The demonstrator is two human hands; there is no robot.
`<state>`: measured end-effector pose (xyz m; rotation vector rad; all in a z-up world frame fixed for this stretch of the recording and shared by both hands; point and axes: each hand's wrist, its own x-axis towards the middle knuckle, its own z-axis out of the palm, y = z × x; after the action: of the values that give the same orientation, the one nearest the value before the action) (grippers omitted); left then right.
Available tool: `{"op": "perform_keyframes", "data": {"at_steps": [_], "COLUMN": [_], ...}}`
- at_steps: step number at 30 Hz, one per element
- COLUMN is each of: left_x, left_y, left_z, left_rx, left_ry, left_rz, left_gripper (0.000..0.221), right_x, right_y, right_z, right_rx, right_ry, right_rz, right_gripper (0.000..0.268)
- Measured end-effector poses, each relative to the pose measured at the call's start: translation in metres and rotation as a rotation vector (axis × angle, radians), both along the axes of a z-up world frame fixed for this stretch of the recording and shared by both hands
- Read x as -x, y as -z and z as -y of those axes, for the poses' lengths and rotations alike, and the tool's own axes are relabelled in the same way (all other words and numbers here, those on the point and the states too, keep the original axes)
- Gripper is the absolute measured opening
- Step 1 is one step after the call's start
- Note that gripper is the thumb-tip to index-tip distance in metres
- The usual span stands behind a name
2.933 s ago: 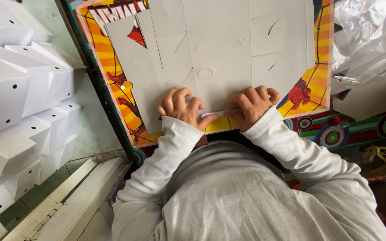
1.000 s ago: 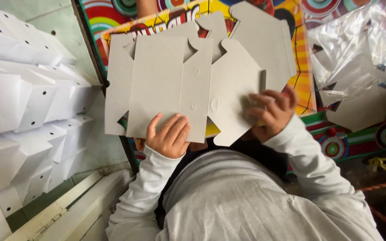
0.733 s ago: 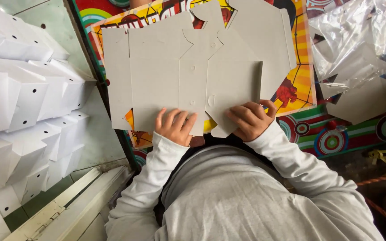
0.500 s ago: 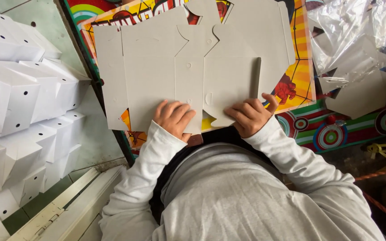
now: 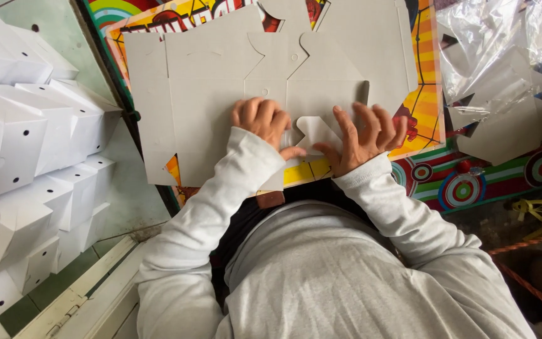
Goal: The person folds a flat white cardboard sheet into a small box by hand. They fold the side flaps, tuck tabs into slots, and secure the structure without using any tools. The finished box is held up briefly before the clip ends.
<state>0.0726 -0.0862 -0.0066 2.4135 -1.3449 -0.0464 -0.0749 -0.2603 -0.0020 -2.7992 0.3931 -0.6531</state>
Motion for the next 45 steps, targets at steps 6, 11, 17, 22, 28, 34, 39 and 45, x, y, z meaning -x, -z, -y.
{"op": "perform_keyframes", "data": {"at_steps": [6,11,17,22,28,34,39,45], "left_x": [-0.001,-0.004,-0.008,0.004,-0.003,0.021,0.069,0.089], "left_y": [0.006,0.015,0.004,0.003,0.010,-0.043,-0.069,0.000], "left_z": [0.004,-0.002,0.000,0.006,-0.013,-0.065,-0.087,-0.067], "left_rx": [-0.079,-0.103,-0.125,-0.094,-0.035,0.264,0.002,0.215], "left_ry": [0.015,0.044,0.042,-0.058,-0.006,0.059,0.035,-0.007], "left_rz": [-0.089,-0.117,-0.153,-0.112,-0.263,-0.168,0.020,0.076], "left_gripper": [0.066,0.065,0.065,0.071,0.055,0.089,0.122,0.039], "right_x": [0.008,0.017,0.032,0.019,0.015,0.014,0.014,0.018], "right_y": [0.020,0.021,0.018,0.003,0.017,0.016,-0.037,0.000], "right_z": [0.014,0.030,0.044,0.023,0.017,0.066,0.087,0.083], "right_rx": [-0.093,-0.125,-0.132,-0.119,-0.122,-0.174,-0.362,0.299], "right_ry": [0.091,0.079,0.072,0.032,-0.122,-0.390,-0.538,-0.086], "right_rz": [-0.034,-0.124,-0.208,-0.242,-0.125,0.112,0.159,0.464], "right_gripper": [0.096,0.101,0.098,0.088,0.048,0.019,0.042,0.044]}}
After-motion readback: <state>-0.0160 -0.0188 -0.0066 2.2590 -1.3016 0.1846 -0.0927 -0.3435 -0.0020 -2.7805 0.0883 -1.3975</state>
